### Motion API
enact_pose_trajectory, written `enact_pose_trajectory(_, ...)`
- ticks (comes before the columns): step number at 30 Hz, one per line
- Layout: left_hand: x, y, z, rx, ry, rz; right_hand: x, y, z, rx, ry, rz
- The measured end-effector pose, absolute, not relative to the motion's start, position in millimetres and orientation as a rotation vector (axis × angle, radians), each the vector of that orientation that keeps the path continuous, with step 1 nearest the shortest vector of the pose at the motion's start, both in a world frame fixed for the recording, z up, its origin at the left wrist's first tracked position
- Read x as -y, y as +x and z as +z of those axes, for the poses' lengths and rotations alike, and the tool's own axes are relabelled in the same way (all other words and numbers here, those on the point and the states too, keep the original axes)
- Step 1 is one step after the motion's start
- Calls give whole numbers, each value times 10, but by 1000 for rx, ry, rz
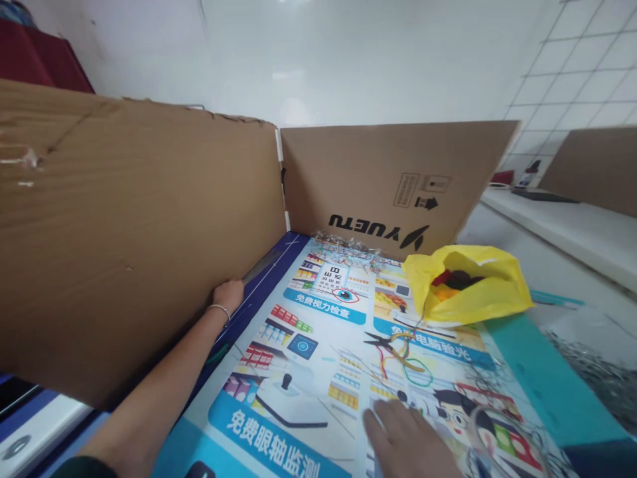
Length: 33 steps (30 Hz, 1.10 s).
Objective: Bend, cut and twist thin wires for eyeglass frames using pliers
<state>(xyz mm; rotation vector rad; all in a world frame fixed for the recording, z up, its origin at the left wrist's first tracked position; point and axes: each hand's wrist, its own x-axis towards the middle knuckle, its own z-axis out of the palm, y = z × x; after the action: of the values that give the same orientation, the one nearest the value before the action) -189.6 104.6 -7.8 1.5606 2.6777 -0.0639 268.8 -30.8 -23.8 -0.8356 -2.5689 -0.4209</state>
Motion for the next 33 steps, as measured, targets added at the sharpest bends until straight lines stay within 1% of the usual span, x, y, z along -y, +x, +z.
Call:
enact_pose_trajectory(4, -1153, -1880, -2, -2701, 1510, -109, 137, 1965, -100, 2681, -771, -327)
enact_pose_trajectory(8, -1166, -1855, 21, -2751, 1469, -86, 99, 1678, -137, 2684, -711, -317)
enact_pose_trajectory(11, -1118, -1864, 10, -2790, 1432, -32, 126, 1676, -253, 2630, -694, -277)
enact_pose_trajectory(14, -1051, -1897, 11, -2843, 1377, 8, 159, 1714, -347, 2614, -687, -165)
enact_pose_trajectory(19, -934, -1933, 53, -2926, 1352, 63, 187, 1743, -380, 2576, -742, -11)
enact_pose_trajectory(33, -796, -1890, 167, -2925, 1417, 255, 160, 1735, -428, 2554, -743, 35)
